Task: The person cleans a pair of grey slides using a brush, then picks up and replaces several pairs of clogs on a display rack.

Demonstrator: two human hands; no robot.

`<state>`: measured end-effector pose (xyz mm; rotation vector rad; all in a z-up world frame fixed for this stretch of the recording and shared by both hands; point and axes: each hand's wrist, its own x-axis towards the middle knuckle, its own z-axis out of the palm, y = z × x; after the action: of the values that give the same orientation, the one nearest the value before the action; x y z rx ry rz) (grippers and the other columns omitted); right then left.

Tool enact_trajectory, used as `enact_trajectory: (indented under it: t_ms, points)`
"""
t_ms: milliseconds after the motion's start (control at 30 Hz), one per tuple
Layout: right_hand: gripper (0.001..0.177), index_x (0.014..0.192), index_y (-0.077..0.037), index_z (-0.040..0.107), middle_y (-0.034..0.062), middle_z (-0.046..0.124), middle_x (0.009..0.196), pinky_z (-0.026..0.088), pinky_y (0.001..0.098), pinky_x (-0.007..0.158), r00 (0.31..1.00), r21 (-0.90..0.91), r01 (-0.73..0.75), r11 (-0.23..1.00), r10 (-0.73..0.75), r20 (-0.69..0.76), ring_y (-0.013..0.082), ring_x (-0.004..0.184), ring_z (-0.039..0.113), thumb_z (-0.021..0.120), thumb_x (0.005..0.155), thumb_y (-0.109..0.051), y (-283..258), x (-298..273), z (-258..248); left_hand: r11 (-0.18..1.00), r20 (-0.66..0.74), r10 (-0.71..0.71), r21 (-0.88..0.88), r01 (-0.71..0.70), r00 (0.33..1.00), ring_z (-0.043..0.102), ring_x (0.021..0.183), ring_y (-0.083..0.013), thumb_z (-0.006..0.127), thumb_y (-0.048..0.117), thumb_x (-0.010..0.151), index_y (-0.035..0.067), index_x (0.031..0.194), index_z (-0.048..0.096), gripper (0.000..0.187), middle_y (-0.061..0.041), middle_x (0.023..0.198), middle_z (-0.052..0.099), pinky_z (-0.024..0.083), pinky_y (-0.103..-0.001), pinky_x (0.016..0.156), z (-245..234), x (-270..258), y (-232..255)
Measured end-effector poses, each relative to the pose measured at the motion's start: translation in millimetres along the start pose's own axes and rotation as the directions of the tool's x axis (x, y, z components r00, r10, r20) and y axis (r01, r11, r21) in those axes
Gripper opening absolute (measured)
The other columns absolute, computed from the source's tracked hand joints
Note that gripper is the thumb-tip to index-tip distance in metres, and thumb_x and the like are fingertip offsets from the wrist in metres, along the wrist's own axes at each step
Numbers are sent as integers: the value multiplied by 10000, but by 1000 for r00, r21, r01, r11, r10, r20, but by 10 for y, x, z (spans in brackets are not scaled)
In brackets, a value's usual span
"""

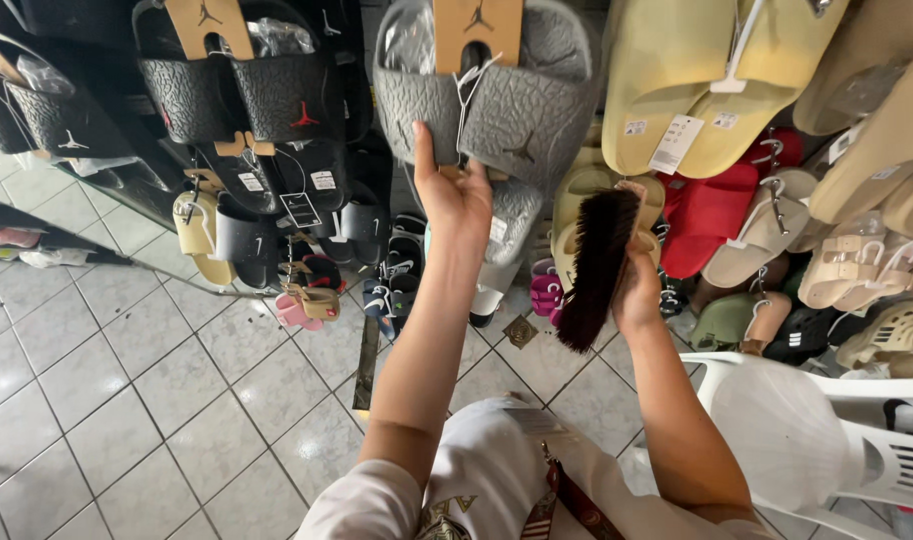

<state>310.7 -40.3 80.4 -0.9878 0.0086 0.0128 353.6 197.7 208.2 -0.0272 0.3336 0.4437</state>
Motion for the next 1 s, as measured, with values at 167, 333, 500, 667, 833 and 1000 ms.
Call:
enact_trajectory:
  t_ms: [167,333,500,667,833,1000]
  points:
    - [434,1411,-218,593,-32,599,1424,353,339,1216,997,-39,-64,997,63,-48,146,1358,501,482,1015,-357,0,-44,103,999,59,40,-8,-39,997,638,1196,-326,898,358,826,59,1142,726,467,-124,1188,712,508,-467,1112,185,231,42]
    - [525,1508,-165,493,-32,466,1557,266,366,1259,994,-41,-102,994,100,-49,177,1455,399,447,1013,-335,112,24,-3,1000,11,24,15,-24,1000,591,1259,-337,912,373,812,30,1185,713,545,-118,1203,691,460,-480,1147,-22,455,-71]
    - [546,1539,-192,460,-42,429,1594,234,364,1270,989,-62,-139,988,136,-56,178,1471,377,436,1013,-334,183,107,-183,1000,-41,-18,19,19,999,617,1224,-314,897,376,827,19,1167,703,529,-128,1197,686,516,-445,1094,-111,583,-142]
    - [550,1547,-223,453,-37,410,1612,212,360,1281,988,-67,-146,987,142,-57,168,1483,367,437,1005,-317,213,104,-285,1000,-35,-21,-23,20,999,589,1251,-351,866,379,874,24,1224,667,538,-177,1283,640,519,-492,1097,-93,648,-198]
    - [557,1535,-187,469,-23,451,1574,251,363,1259,987,-75,-151,986,146,-61,174,1452,394,447,1001,-346,321,147,-452,1000,22,-24,-1,24,999,380,1400,-399,784,305,924,84,1420,412,658,-139,1466,317,429,-566,1181,5,241,-185]
    - [487,1462,-211,556,-30,543,1480,291,360,1231,982,-40,-178,983,175,-69,169,1375,461,476,996,-330,393,145,-525,999,19,-27,-32,28,999,303,1442,-432,743,179,933,91,1445,305,680,-127,1454,241,387,-566,1208,-191,319,-179]
